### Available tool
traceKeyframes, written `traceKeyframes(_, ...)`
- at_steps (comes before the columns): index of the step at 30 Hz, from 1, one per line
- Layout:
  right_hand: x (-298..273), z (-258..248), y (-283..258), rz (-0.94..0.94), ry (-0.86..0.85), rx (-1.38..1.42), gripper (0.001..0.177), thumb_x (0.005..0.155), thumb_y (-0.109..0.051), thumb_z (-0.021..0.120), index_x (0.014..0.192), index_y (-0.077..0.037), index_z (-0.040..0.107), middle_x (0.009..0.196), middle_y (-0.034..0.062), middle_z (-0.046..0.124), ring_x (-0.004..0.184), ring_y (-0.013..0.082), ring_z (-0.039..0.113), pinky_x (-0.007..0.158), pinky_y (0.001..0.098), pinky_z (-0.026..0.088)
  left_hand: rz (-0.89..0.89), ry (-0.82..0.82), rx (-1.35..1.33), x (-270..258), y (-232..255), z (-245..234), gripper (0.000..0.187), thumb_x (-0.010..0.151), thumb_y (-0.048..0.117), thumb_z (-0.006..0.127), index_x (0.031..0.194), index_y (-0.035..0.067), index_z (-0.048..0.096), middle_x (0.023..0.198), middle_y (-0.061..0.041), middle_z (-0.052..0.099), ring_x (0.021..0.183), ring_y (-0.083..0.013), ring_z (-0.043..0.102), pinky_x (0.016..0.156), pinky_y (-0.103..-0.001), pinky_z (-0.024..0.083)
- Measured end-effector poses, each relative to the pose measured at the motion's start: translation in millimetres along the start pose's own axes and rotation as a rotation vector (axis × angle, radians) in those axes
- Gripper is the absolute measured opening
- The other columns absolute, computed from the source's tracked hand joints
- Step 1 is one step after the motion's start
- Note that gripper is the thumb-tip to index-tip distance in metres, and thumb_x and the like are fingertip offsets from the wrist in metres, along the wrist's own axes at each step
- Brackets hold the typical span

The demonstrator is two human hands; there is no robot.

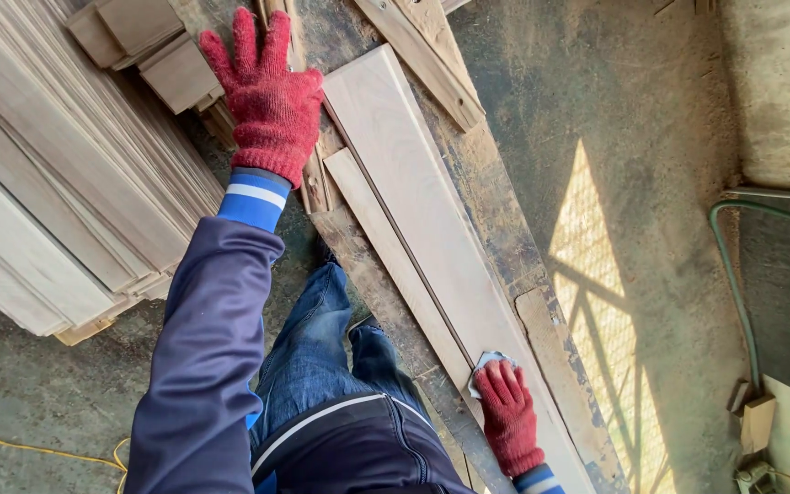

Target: Sanding a wood plank using a power sander and hand sandpaper.

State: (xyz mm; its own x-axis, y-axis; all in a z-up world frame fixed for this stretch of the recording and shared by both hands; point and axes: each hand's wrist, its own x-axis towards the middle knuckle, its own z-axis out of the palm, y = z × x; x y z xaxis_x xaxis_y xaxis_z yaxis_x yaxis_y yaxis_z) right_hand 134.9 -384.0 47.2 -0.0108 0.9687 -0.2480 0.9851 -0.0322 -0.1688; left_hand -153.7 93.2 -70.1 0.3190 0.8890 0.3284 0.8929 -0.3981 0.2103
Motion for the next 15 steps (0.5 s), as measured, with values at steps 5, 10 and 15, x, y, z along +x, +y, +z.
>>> traceKeyframes(5,124,-18,-35,-0.16,0.102,0.022,0.048,0.078,-0.013,0.07,0.125,-0.012,0.062,0.137,0.0078,0.059,0.131,0.0342,0.055,0.115,0.0523,0.042,-0.03,0.106,-0.049,-2,4,-1,0.011,0.09,0.019,0.092,0.098,0.02,0.084,0.162,-0.009,0.053,0.155,-0.0396,0.023,0.127,-0.061,-0.003)
traceKeyframes(10,311,-42,-96,-0.325,0.225,-0.022,0.039,0.092,-0.018,0.066,0.13,-0.011,0.063,0.14,0.0089,0.057,0.133,0.0328,0.052,0.12,0.0509,0.036,-0.037,0.077,-0.203,2,11,-20,0.015,0.084,0.011,0.091,0.095,0.015,0.081,0.164,-0.014,0.045,0.155,-0.0449,0.021,0.123,-0.072,0.0)
traceKeyframes(15,423,-34,-129,-0.373,0.278,0.0,0.044,0.092,-0.021,0.063,0.135,-0.012,0.061,0.147,0.0074,0.054,0.14,0.0322,0.045,0.122,0.05,0.03,-0.127,0.01,-0.213,10,18,-31,0.006,0.091,0.017,0.081,0.094,0.011,0.081,0.16,-0.013,0.045,0.152,-0.045,0.027,0.123,-0.07,0.005)
